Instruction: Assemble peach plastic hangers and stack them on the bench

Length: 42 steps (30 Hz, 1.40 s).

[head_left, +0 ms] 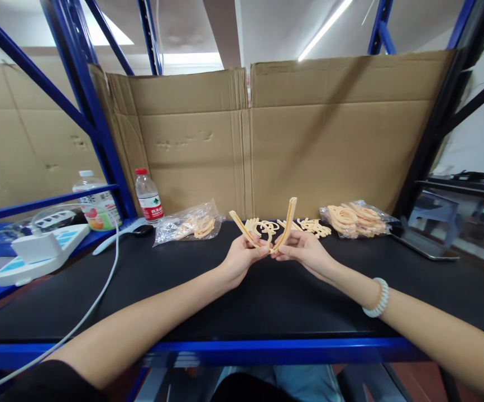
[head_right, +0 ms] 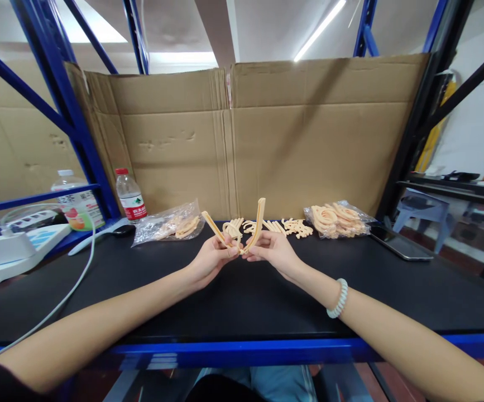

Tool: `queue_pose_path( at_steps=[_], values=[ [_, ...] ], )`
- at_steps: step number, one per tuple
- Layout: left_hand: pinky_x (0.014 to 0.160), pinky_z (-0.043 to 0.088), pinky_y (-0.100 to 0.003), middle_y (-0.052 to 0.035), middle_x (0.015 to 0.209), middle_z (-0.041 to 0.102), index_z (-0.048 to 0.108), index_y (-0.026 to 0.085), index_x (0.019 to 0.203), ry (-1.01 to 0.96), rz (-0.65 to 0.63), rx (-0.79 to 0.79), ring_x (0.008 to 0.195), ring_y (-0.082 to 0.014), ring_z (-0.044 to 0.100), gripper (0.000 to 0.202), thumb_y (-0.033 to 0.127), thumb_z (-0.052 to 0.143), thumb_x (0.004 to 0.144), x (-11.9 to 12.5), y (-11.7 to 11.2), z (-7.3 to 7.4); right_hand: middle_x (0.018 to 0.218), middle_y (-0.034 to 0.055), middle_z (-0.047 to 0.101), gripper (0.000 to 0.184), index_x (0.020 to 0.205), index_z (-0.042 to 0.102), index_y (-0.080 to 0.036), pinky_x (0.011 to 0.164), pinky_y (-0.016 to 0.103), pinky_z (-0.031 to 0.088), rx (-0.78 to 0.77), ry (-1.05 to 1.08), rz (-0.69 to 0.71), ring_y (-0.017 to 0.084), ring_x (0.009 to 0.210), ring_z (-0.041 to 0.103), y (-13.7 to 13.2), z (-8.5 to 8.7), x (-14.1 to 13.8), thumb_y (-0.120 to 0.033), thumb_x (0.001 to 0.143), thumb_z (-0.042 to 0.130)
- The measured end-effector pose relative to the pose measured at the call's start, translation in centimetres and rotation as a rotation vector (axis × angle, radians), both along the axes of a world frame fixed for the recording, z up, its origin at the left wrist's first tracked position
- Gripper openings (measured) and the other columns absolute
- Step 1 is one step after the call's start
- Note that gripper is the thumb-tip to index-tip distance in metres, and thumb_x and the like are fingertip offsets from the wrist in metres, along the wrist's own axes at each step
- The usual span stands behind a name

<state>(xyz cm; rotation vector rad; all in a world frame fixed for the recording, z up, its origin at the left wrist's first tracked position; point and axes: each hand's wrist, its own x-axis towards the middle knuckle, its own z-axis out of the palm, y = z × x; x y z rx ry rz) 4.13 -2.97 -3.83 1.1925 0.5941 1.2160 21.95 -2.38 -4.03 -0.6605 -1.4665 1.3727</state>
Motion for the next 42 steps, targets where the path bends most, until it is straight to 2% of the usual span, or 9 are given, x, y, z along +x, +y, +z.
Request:
queue_pose_path(
  at_steps=[7, 12, 24, 28, 32, 36, 39, 42],
  values=[
    [0.073, 0.048, -0.028, 0.0016, 0.065, 0.063, 0.044, 0.017, 0.069, 0.014, 0.003, 0.08, 0.068, -0.0142, 0.063, 0.036, 0.011, 0.077, 0.056, 0.0, 0.0, 0.2, 0.074, 0.0054, 0.071, 0.031, 0.081, 0.064, -0.015, 0.07, 0.035, 0.058, 0.089, -0.056, -0.055, 0.02, 0.071, 0.07, -0.4, 0.2, -0.2, -0.033, 0.061, 0.08],
    [0.069, 0.047, -0.028, 0.0012, 0.065, 0.063, 0.043, 0.018, 0.067, 0.028, 0.027, 0.12, 0.063, -0.0132, 0.061, 0.034, 0.008, 0.073, 0.055, 0.2, 0.0, -0.1, 0.074, 0.005, 0.071, 0.027, 0.08, 0.064, -0.016, 0.071, 0.036, 0.058, 0.152, -0.095, -0.086, 0.02, 0.072, 0.069, -0.8, 0.0, -0.5, -0.034, 0.064, 0.077],
    [0.069, 0.05, -0.029, 0.0014, 0.066, 0.065, 0.04, 0.018, 0.066, -0.037, 0.124, 0.086, 0.061, -0.0143, 0.063, 0.039, 0.011, 0.076, 0.056, 0.6, -0.9, -0.1, 0.075, 0.005, 0.07, 0.025, 0.078, 0.062, -0.018, 0.073, 0.035, 0.056, 0.295, -0.086, -0.17, 0.019, 0.072, 0.068, -1.3, -1.0, -1.2, -0.037, 0.069, 0.075],
    [0.073, 0.051, -0.031, -0.0009, 0.073, 0.068, 0.042, 0.018, 0.069, -0.045, 0.131, 0.063, 0.067, -0.0163, 0.066, 0.04, 0.017, 0.08, 0.057, 0.6, -0.8, -0.3, 0.073, 0.0043, 0.069, 0.03, 0.074, 0.06, -0.018, 0.073, 0.035, 0.057, 0.256, -0.066, -0.203, 0.019, 0.07, 0.068, -0.8, -0.9, -1.2, -0.039, 0.063, 0.078],
    [0.075, 0.051, -0.031, -0.0031, 0.079, 0.069, 0.045, 0.017, 0.073, -0.039, 0.118, 0.066, 0.069, -0.0155, 0.066, 0.039, 0.02, 0.081, 0.059, 0.5, -0.4, -0.6, 0.072, 0.0036, 0.067, 0.035, 0.076, 0.06, -0.016, 0.07, 0.035, 0.058, 0.132, -0.044, -0.179, 0.02, 0.07, 0.068, -0.5, -0.9, -1.5, -0.04, 0.059, 0.08],
    [0.072, 0.05, -0.027, -0.0023, 0.077, 0.068, 0.047, 0.017, 0.075, 0.023, 0.154, 0.068, 0.072, -0.0145, 0.064, 0.04, 0.019, 0.082, 0.057, 0.4, -0.2, -0.4, 0.078, 0.0026, 0.064, 0.036, 0.077, 0.061, -0.016, 0.061, 0.028, 0.058, 0.032, -0.009, -0.213, 0.017, 0.074, 0.064, -0.3, -0.6, -1.4, -0.035, 0.055, 0.082],
    [0.067, 0.05, -0.023, 0.0, 0.076, 0.065, 0.047, 0.016, 0.074, 0.08, 0.25, 0.009, 0.071, -0.012, 0.063, 0.041, 0.017, 0.084, 0.055, 0.1, 0.1, 0.1, 0.073, -0.002, 0.058, 0.034, 0.077, 0.06, -0.017, 0.051, 0.02, 0.052, 0.004, 0.112, -0.297, 0.01, 0.064, 0.058, 0.7, 0.0, -0.2, -0.033, 0.056, 0.082],
    [0.066, 0.051, -0.022, -0.0008, 0.077, 0.064, 0.05, 0.016, 0.075, 0.11, 0.299, -0.074, 0.071, -0.012, 0.063, 0.04, 0.018, 0.084, 0.055, -0.6, 0.9, 0.5, 0.063, -0.0052, 0.055, 0.032, 0.075, 0.058, -0.017, 0.052, 0.02, 0.051, -0.02, 0.12, -0.243, 0.006, 0.053, 0.053, 2.4, 0.7, 2.2, -0.032, 0.058, 0.081]
  ],
)
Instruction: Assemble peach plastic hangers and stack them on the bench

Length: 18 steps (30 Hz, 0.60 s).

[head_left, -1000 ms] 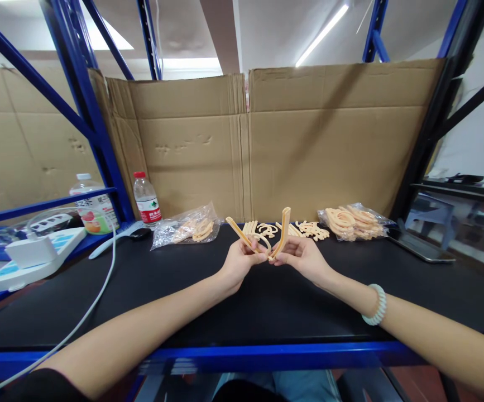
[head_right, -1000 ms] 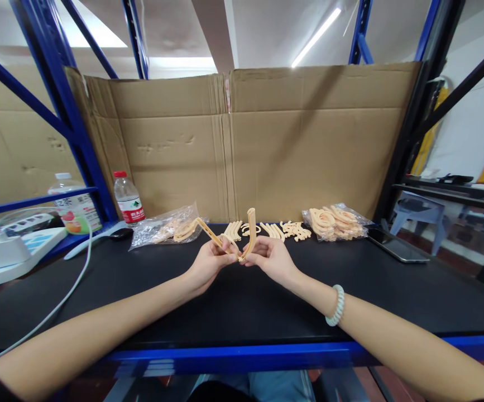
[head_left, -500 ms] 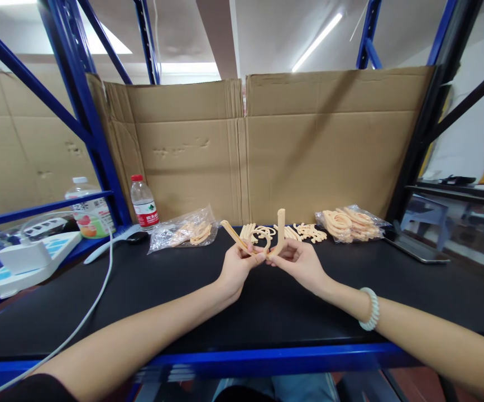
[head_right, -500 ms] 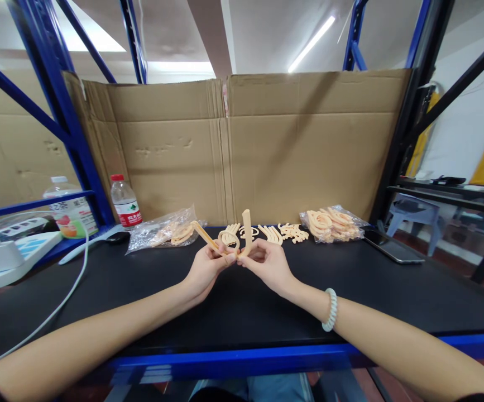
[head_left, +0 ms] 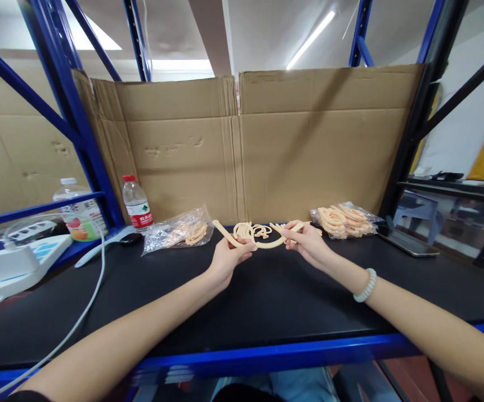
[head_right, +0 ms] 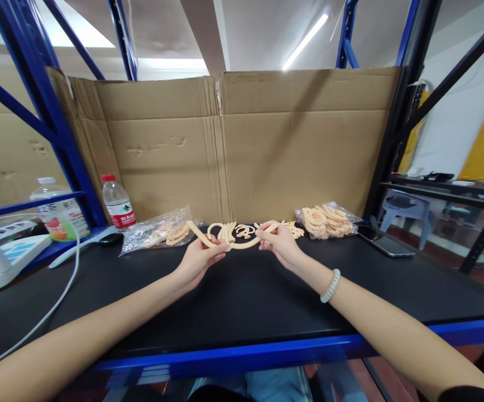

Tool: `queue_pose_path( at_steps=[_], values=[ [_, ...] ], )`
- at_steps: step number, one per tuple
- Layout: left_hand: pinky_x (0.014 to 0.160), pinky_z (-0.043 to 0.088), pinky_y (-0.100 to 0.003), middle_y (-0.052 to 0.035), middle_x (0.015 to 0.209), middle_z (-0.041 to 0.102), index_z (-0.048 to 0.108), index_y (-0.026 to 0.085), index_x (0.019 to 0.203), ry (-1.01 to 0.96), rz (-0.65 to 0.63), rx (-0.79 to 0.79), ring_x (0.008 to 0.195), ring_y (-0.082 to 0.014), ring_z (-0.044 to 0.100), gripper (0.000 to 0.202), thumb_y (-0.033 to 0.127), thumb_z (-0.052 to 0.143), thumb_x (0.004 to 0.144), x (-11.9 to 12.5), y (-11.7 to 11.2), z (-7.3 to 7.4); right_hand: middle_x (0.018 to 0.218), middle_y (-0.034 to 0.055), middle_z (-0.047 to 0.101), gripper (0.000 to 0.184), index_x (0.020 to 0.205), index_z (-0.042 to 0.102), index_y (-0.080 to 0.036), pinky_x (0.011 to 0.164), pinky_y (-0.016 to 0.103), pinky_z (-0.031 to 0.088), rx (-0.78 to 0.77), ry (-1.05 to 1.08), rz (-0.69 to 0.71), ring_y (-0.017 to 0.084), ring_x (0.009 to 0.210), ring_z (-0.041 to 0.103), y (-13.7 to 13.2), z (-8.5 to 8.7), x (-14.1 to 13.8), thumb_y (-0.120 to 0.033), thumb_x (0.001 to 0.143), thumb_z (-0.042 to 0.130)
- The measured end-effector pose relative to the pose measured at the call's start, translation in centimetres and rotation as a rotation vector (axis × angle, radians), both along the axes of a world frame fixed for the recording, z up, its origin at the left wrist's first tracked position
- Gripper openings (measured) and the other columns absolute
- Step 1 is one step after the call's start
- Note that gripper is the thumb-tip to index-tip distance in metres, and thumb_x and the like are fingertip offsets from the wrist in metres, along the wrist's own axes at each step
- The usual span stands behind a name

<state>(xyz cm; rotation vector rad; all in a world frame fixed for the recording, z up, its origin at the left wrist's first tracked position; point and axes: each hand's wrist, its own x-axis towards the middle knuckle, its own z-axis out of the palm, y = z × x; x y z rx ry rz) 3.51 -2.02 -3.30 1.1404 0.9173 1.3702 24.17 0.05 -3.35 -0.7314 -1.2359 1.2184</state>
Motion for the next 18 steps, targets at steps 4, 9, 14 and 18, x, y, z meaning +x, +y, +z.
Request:
queue_pose_path(
  at_steps=[4, 9, 14, 18],
  values=[
    [0.062, 0.052, -0.023, -0.0038, 0.075, 0.065, 0.054, 0.015, 0.076, 0.054, -0.034, -0.065, 0.07, -0.0146, 0.065, 0.036, 0.023, 0.084, 0.057, -1.9, 2.1, 0.3, 0.066, 0.0011, 0.063, 0.03, 0.071, 0.06, -0.014, 0.058, 0.026, 0.053, -0.032, -0.43, 0.252, 0.012, 0.061, 0.062, 2.3, 0.5, 3.7, -0.032, 0.058, 0.08],
    [0.063, 0.052, -0.028, -0.002, 0.067, 0.063, 0.05, 0.017, 0.073, 0.387, -0.101, 0.025, 0.064, -0.0155, 0.064, 0.036, 0.026, 0.081, 0.057, -4.9, 5.1, 0.2, 0.066, 0.0027, 0.065, 0.024, 0.067, 0.067, -0.014, 0.057, 0.026, 0.048, 0.267, -0.908, 0.162, 0.013, 0.059, 0.059, 3.7, 0.6, 6.0, -0.034, 0.06, 0.077],
    [0.058, 0.043, -0.024, 0.0017, 0.06, 0.059, 0.055, 0.016, 0.064, 0.836, -0.158, 0.348, 0.058, -0.0128, 0.056, 0.023, 0.029, 0.075, 0.061, -5.9, 6.3, -0.1, 0.069, 0.0043, 0.066, 0.021, 0.073, 0.069, -0.013, 0.061, 0.026, 0.045, 0.337, -1.171, 0.184, 0.015, 0.065, 0.059, 3.8, 0.7, 6.1, -0.034, 0.07, 0.068],
    [0.063, 0.042, -0.024, 0.0009, 0.069, 0.062, 0.06, 0.017, 0.072, 1.047, -0.26, 0.523, 0.066, -0.0139, 0.057, 0.015, 0.03, 0.068, 0.069, -5.7, 5.7, 0.1, 0.073, 0.0053, 0.067, 0.021, 0.077, 0.069, -0.013, 0.063, 0.026, 0.044, 0.356, -1.224, 0.22, 0.016, 0.068, 0.06, 3.7, 0.9, 6.0, -0.033, 0.074, 0.064]
  ],
)
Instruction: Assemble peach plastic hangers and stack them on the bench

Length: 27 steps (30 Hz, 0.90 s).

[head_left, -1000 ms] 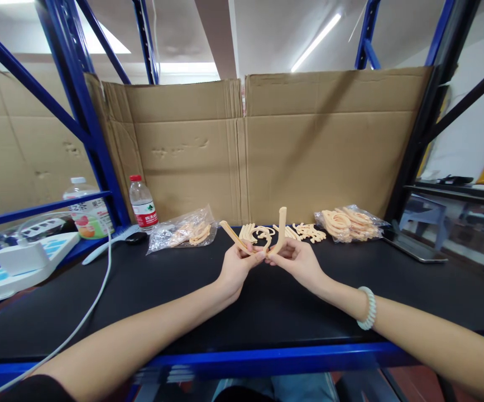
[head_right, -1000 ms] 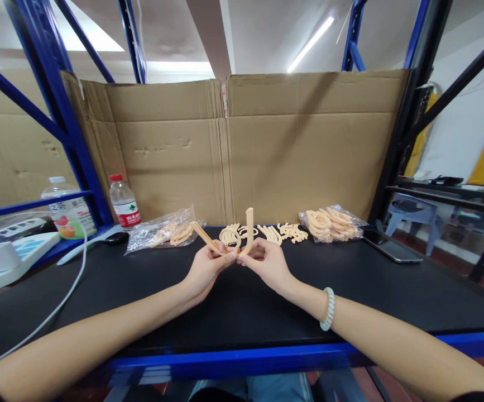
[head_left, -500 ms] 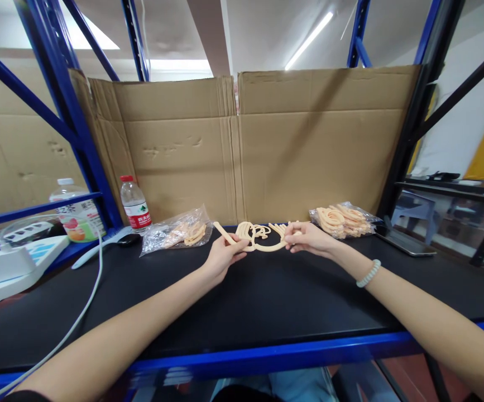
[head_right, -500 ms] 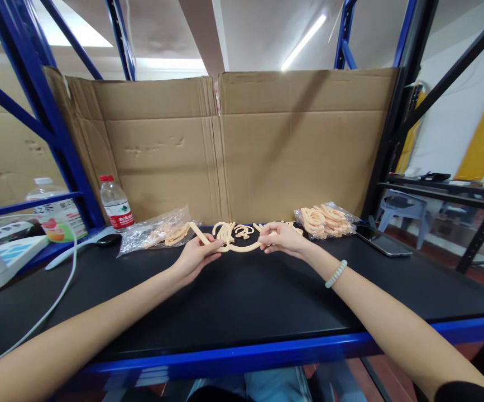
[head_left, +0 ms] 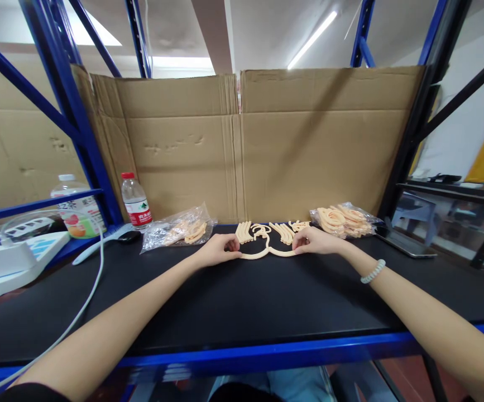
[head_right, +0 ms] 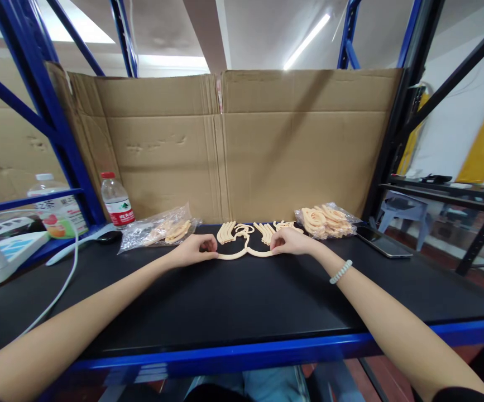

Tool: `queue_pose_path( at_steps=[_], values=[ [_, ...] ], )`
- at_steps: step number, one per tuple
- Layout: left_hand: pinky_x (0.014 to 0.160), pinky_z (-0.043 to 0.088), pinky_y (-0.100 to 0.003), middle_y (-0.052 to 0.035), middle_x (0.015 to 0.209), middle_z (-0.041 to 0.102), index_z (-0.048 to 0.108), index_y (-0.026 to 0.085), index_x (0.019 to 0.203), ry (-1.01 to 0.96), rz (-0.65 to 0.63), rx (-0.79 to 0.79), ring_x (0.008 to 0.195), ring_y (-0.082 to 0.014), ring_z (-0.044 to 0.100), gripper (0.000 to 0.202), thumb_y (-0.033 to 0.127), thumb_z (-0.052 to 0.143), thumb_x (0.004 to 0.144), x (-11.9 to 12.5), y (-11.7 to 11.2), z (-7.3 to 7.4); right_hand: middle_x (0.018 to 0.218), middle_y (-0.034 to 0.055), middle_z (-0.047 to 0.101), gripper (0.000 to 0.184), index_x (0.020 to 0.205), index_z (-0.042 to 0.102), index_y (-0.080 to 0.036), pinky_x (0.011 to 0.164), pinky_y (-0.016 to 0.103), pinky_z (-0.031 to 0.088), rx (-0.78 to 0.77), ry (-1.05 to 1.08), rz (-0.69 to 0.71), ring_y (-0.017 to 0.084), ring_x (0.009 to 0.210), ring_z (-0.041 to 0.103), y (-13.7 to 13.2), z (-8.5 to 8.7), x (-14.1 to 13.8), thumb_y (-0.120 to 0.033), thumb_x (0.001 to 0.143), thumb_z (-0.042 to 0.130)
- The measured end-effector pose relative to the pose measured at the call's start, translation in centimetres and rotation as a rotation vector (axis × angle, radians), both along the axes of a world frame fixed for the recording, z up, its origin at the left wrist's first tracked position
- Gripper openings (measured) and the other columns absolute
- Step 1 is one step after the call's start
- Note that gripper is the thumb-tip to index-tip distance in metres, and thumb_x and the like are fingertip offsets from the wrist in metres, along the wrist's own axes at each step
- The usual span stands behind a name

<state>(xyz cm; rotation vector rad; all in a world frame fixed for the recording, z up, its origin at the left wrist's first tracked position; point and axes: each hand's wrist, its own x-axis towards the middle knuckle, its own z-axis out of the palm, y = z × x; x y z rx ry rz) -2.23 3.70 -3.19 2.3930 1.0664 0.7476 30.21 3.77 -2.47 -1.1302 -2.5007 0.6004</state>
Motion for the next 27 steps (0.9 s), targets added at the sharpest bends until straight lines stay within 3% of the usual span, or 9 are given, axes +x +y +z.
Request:
queue_pose_path(
  at_steps=[4, 10, 16, 27],
  values=[
    [0.065, 0.042, -0.022, 0.0, 0.073, 0.064, 0.061, 0.017, 0.075, 0.173, -0.061, 0.104, 0.069, -0.0141, 0.058, 0.013, 0.029, 0.063, 0.076, 0.13, -0.46, 0.34, 0.075, 0.0055, 0.067, 0.019, 0.077, 0.068, -0.014, 0.064, 0.026, 0.044, 0.023, -0.036, -0.002, 0.017, 0.07, 0.061, 0.02, -0.08, 0.04, -0.031, 0.075, 0.062],
    [0.065, 0.041, -0.023, -0.0019, 0.076, 0.064, 0.063, 0.017, 0.079, 0.292, -0.034, 0.204, 0.069, -0.015, 0.059, 0.013, 0.029, 0.059, 0.079, 0.02, -0.24, 0.38, 0.077, 0.0051, 0.066, 0.014, 0.075, 0.07, -0.015, 0.064, 0.026, 0.042, 0.152, -0.153, -0.072, 0.016, 0.07, 0.057, -0.05, -0.23, -0.06, -0.026, 0.075, 0.062],
    [0.062, 0.04, -0.022, -0.001, 0.075, 0.063, 0.063, 0.018, 0.079, 0.334, -0.019, 0.252, 0.068, -0.0144, 0.057, 0.012, 0.03, 0.059, 0.08, 0.02, -0.25, 0.26, 0.077, 0.0048, 0.066, 0.009, 0.076, 0.07, -0.015, 0.066, 0.026, 0.043, 0.139, -0.157, -0.049, 0.016, 0.072, 0.058, 0.07, -0.38, 0.12, -0.02, 0.073, 0.063],
    [0.062, 0.04, -0.022, -0.0018, 0.075, 0.063, 0.063, 0.018, 0.079, 0.347, 0.001, 0.272, 0.067, -0.0145, 0.058, 0.013, 0.029, 0.056, 0.082, 0.02, -0.2, -0.01, 0.071, 0.0037, 0.067, 0.007, 0.073, 0.068, -0.015, 0.065, 0.025, 0.044, 0.155, -0.15, -0.158, 0.015, 0.068, 0.061, 0.2, -0.79, -0.46, -0.013, 0.072, 0.061]
  ],
)
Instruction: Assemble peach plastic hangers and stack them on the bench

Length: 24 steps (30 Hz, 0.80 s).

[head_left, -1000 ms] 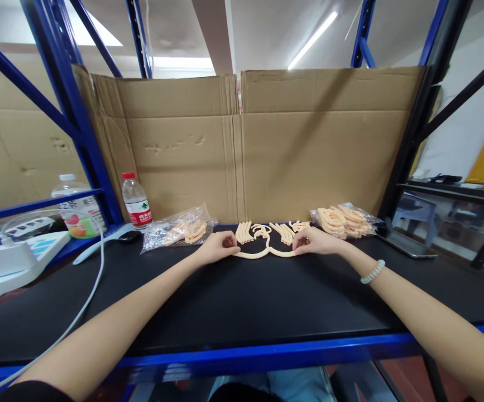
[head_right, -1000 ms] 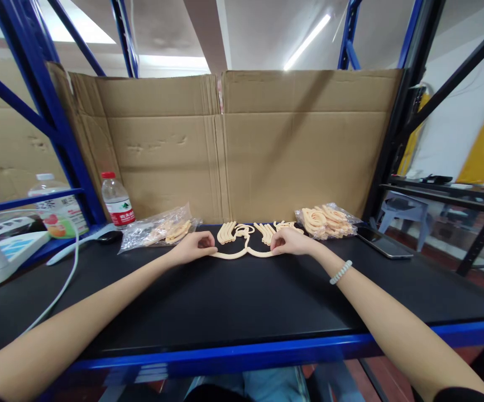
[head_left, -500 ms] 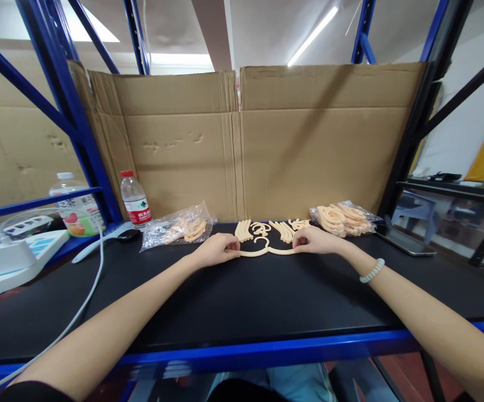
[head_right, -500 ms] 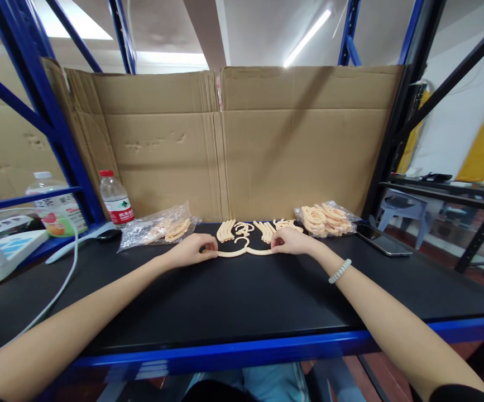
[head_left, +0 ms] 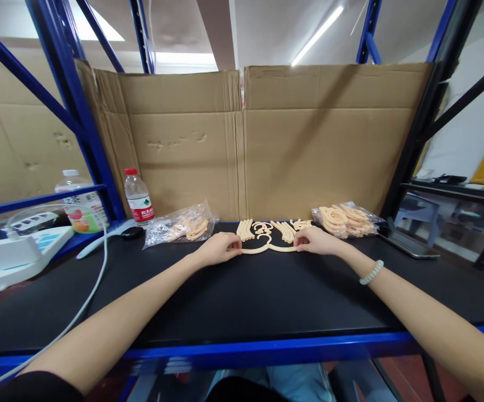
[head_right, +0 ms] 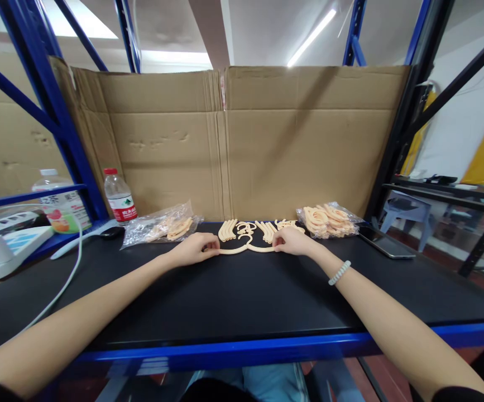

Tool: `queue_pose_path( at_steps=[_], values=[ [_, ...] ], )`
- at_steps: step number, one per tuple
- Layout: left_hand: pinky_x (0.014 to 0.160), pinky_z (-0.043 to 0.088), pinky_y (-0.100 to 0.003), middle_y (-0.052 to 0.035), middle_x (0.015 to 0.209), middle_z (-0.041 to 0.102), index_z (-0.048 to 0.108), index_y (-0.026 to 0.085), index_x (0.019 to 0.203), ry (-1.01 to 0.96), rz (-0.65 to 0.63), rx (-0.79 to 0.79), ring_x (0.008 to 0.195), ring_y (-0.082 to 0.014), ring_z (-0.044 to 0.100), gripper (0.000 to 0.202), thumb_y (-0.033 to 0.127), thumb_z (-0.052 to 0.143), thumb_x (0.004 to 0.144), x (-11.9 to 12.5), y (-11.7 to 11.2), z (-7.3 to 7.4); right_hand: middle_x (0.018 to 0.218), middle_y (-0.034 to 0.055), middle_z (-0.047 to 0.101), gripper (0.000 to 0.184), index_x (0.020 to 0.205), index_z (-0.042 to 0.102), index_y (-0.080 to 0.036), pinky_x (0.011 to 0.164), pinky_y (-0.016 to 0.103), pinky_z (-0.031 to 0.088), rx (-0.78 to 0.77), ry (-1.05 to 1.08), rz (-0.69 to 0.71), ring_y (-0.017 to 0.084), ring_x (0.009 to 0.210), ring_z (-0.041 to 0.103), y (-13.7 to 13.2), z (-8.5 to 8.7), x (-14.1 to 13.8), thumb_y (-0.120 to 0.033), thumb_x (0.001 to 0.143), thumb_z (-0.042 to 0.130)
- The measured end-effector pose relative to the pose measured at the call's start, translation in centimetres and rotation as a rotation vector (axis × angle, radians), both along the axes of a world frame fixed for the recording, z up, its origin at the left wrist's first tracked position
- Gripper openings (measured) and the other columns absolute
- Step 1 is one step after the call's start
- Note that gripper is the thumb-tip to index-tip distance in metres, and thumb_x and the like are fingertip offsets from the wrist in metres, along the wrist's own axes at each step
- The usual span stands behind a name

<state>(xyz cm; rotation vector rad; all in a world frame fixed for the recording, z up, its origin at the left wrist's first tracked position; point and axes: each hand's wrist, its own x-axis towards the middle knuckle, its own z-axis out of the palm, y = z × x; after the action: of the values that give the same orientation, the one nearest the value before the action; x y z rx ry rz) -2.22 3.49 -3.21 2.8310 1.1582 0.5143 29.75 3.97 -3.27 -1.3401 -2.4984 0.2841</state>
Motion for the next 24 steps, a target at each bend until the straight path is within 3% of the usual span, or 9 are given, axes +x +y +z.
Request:
queue_pose_path(
  at_steps=[13, 24],
  values=[
    [0.064, 0.042, -0.023, -0.0024, 0.079, 0.063, 0.063, 0.019, 0.08, 0.003, 0.046, 0.024, 0.071, -0.0158, 0.058, 0.015, 0.031, 0.055, 0.082, 0.0, 0.2, -0.2, 0.076, 0.0023, 0.068, 0.008, 0.076, 0.068, -0.018, 0.063, 0.025, 0.04, 0.076, -0.019, -0.097, 0.016, 0.069, 0.06, 0.3, -0.8, -0.4, -0.017, 0.073, 0.06],
    [0.062, 0.041, -0.023, -0.0019, 0.079, 0.065, 0.063, 0.02, 0.084, 0.022, 0.06, 0.003, 0.07, -0.0157, 0.059, 0.018, 0.036, 0.056, 0.08, -0.5, 0.4, 0.2, 0.078, 0.0034, 0.069, 0.009, 0.077, 0.068, -0.018, 0.063, 0.025, 0.041, 0.087, -0.005, -0.076, 0.016, 0.069, 0.059, 0.5, -1.0, -0.4, -0.02, 0.074, 0.06]
  ],
)
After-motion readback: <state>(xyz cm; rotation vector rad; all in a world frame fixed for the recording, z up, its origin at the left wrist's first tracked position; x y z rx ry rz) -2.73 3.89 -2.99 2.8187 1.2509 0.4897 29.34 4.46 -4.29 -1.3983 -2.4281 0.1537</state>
